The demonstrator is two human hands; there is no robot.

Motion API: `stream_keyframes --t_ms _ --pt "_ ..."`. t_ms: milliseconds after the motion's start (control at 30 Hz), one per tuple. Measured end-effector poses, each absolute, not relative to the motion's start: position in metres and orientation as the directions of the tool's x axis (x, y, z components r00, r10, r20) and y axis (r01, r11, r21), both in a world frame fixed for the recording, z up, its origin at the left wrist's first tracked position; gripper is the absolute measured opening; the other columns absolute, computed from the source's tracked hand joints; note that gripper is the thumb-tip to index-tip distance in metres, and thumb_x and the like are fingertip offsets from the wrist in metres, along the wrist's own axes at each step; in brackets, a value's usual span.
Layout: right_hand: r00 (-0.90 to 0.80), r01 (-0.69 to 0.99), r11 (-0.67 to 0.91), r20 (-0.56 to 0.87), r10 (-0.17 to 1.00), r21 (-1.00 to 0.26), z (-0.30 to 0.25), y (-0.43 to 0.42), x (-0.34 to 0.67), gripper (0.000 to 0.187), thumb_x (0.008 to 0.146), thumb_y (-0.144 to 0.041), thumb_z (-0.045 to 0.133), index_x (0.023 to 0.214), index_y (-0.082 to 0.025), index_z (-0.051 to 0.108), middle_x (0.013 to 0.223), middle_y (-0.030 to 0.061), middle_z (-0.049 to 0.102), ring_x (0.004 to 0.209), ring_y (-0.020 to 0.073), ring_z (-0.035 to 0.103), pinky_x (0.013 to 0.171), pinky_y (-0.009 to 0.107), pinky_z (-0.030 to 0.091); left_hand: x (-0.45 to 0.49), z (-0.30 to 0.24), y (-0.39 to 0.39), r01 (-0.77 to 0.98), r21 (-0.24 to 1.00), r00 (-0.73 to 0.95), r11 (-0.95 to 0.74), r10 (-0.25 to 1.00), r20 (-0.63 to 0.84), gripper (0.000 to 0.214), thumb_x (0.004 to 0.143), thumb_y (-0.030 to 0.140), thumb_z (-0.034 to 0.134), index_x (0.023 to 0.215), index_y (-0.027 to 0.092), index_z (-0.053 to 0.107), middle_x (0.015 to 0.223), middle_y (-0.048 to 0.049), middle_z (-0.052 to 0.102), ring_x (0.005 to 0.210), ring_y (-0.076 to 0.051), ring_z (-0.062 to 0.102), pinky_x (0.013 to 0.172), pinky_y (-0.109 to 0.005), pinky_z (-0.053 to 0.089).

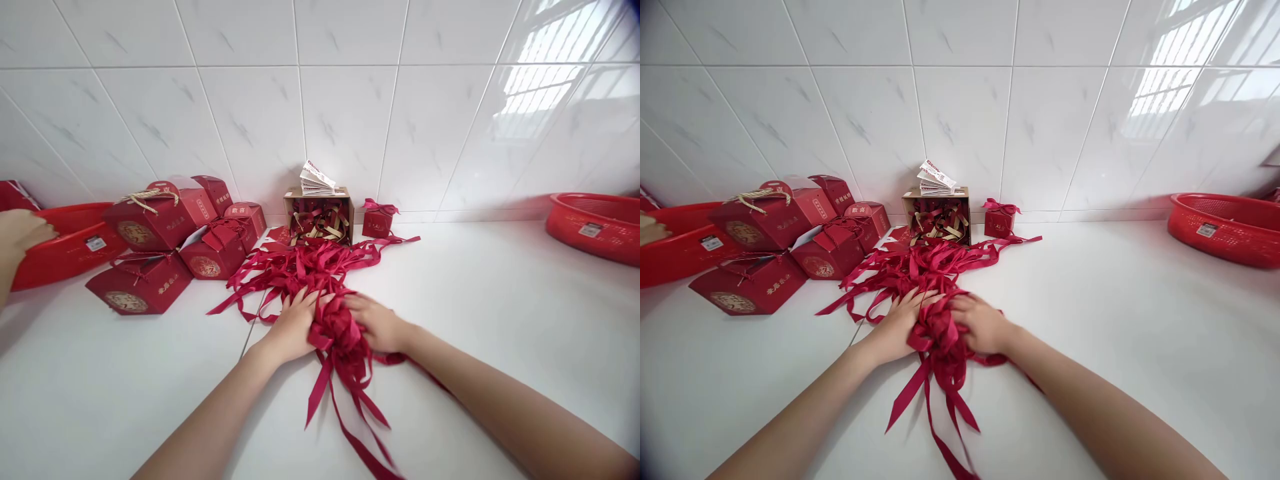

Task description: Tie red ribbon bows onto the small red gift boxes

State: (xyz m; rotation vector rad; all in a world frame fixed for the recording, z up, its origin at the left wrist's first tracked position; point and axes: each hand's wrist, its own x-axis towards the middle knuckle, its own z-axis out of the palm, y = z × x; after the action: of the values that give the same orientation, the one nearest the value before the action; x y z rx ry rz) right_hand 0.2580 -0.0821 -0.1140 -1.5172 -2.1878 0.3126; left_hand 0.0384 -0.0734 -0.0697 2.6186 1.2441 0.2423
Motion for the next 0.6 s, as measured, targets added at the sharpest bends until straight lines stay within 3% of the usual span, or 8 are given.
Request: stream_keyframes --t_ms 67,167,267,367,433,500,600 --pt "-0.252 0.862 0.298 0.163 0.954 -0.41 -0.104 -0.069 0.293 0.051 0.068 -0.021 0.058 0.117 -0.033 0.067 0.135 -0.0057 0.057 0.126 0.0212 0.049 0.11 0.032 0.036 0.036 -0.071 -0.068 0.784 0.257 0.569 -0.565 0.82 0.067 0.058 0.077 0.033 0.062 0.134 0.031 0.05 0.141 -0.0058 0.05 0.135 -0.034 0.035 0.109 -0.055 0.031" --pt "0.141 0.92 -0.08 0.134 0.981 -0.384 -0.094 -0.055 0.363 0.052 0.077 -0.016 0.043 0.125 -0.022 0.06 0.138 0.0077 0.054 0.129 0.0265 0.045 0.111 0.045 0.032 0.027 -0.072 -0.055 0.875 0.215 0.427 -0.433 0.901 0.074 0.047 0.081 0.038 0.056 0.127 0.028 0.056 0.14 -0.0065 0.05 0.132 -0.033 0.038 0.105 -0.051 0.037" --pt "0.583 0.78 -0.52 0.102 0.806 -0.35 -0.093 -0.058 0.421 0.051 0.084 -0.022 0.032 0.129 -0.013 0.054 0.134 0.0245 0.05 0.128 0.0437 0.04 0.096 0.071 0.029 0.014 -0.07 -0.042 0.967 0.152 0.192 -0.203 0.978 0.083 0.054 0.082 0.045 0.052 0.132 0.025 0.052 0.138 -0.0098 0.049 0.126 -0.037 0.042 0.1 -0.054 0.039" --pt "0.76 0.631 -0.707 0.071 0.646 -0.318 -0.095 -0.064 0.445 0.052 0.086 -0.029 0.033 0.13 -0.007 0.051 0.132 0.0327 0.044 0.127 0.0523 0.035 0.089 0.078 0.027 0.003 -0.065 -0.034 0.995 0.096 -0.024 0.004 0.978 0.208 0.052 0.081 0.051 0.052 0.122 0.021 0.058 0.125 -0.0143 0.056 0.114 -0.038 0.05 0.097 -0.054 0.04" --pt "0.743 0.649 -0.697 0.058 0.666 -0.306 -0.094 -0.061 0.44 0.053 0.087 -0.032 0.034 0.131 -0.006 0.051 0.132 0.033 0.044 0.127 0.0527 0.036 0.089 0.077 0.027 -0.002 -0.064 -0.031 0.993 0.095 -0.099 0.071 0.937 0.335 0.054 0.079 0.054 0.054 0.123 0.022 0.058 0.133 -0.0142 0.051 0.119 -0.04 0.046 0.102 -0.055 0.034" --pt "0.618 0.759 -0.577 0.054 0.785 -0.303 -0.092 -0.056 0.418 0.054 0.088 -0.034 0.035 0.133 -0.009 0.051 0.134 0.0297 0.045 0.127 0.0489 0.039 0.095 0.073 0.028 -0.005 -0.066 -0.026 0.986 0.134 -0.146 0.103 0.916 0.372 0.071 0.076 0.058 0.055 0.138 0.025 0.045 0.15 -0.0131 0.033 0.131 -0.044 0.033 0.108 -0.058 0.026" --pt "0.225 0.928 -0.196 0.058 0.973 -0.318 -0.086 -0.062 0.354 0.051 0.083 -0.032 0.047 0.132 -0.021 0.055 0.138 0.0146 0.051 0.129 0.0348 0.042 0.109 0.056 0.027 -0.009 -0.075 -0.018 0.976 0.187 -0.144 0.113 0.977 0.159 0.09 0.077 0.062 0.051 0.151 0.023 0.02 0.157 -0.015 0.02 0.139 -0.048 0.02 0.108 -0.064 0.019"
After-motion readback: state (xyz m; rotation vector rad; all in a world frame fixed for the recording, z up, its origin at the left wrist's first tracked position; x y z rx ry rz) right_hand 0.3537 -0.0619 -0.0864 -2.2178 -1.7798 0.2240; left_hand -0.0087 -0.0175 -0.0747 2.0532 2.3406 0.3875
